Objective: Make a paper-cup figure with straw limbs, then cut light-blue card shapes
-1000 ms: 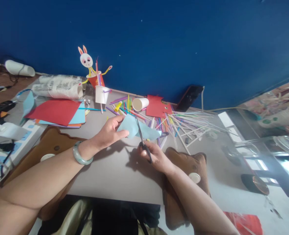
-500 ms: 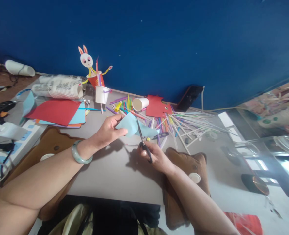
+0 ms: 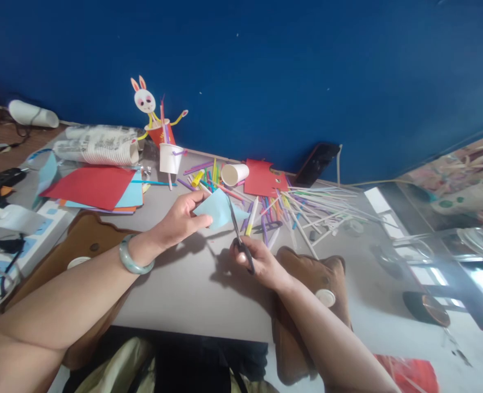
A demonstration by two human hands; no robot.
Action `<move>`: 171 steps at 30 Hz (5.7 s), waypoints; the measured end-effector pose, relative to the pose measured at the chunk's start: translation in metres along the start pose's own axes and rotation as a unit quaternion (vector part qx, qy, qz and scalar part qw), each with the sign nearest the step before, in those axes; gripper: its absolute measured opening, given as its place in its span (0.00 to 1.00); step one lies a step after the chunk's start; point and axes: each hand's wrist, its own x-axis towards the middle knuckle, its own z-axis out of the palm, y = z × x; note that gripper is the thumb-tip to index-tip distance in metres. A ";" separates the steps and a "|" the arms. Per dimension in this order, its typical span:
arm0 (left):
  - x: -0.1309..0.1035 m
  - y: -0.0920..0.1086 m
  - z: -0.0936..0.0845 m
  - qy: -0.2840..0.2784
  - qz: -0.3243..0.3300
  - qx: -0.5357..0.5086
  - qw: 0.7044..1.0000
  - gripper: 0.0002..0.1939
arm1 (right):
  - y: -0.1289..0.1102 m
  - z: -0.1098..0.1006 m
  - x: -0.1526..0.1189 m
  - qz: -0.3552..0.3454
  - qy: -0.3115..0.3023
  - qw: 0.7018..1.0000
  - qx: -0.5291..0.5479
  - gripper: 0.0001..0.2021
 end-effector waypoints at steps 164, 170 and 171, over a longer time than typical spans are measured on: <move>0.004 -0.005 -0.006 0.039 -0.027 -0.030 0.998 0.08 | -0.003 0.005 0.001 0.038 0.008 0.999 -0.026 0.31; 0.003 -0.004 -0.004 0.035 -0.043 -0.035 0.998 0.10 | -0.003 0.006 0.001 0.037 0.009 0.999 -0.018 0.31; 0.003 -0.004 -0.003 0.032 -0.044 -0.032 0.998 0.11 | -0.003 0.005 0.001 0.036 0.008 0.999 -0.017 0.31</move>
